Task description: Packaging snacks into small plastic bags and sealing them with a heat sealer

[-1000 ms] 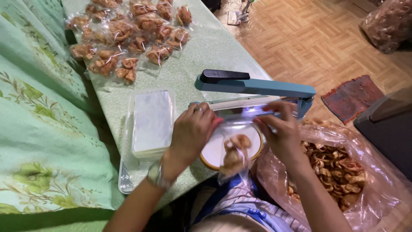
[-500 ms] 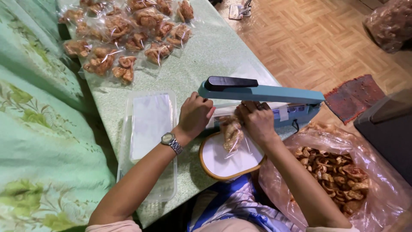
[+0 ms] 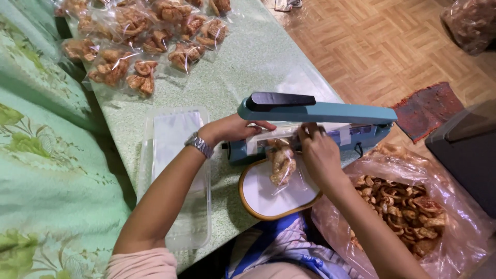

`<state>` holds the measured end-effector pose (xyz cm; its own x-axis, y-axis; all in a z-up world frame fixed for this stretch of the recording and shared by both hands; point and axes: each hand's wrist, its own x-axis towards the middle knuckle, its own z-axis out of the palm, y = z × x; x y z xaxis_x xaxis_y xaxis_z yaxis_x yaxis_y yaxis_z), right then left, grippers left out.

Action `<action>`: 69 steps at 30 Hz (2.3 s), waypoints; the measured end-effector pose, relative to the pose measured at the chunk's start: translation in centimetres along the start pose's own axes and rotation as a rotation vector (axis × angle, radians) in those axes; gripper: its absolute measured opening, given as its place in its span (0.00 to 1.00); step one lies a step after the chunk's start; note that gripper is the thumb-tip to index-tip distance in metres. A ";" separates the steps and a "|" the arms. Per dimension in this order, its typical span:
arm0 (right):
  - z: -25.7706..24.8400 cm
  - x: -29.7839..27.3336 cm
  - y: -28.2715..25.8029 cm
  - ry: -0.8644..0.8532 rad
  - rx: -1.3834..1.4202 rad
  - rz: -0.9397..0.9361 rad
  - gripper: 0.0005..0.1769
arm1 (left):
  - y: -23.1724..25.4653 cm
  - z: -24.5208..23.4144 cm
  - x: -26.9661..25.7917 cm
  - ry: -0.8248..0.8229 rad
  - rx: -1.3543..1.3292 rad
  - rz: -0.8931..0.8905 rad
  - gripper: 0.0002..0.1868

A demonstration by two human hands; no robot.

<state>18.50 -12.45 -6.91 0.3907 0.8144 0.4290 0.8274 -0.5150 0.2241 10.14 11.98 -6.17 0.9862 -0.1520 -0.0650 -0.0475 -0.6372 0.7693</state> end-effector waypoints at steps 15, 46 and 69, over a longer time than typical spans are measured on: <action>-3.1 14.0 -3.2 -0.221 0.944 0.297 0.28 | -9.4 0.5 5.0 -0.165 -0.618 -0.396 0.22; -3.2 -1.1 3.4 -0.441 1.121 0.323 0.21 | 4.7 0.4 1.7 0.433 0.108 -0.474 0.26; 1.5 -2.5 -0.2 -0.853 1.964 0.940 0.31 | 3.6 0.8 2.1 0.459 0.109 -0.471 0.24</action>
<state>18.00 -13.97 -9.28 0.3425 0.7491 -0.5670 -0.5601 -0.3217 -0.7634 11.95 8.72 -4.08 0.8716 0.4831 -0.0830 0.4133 -0.6333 0.6543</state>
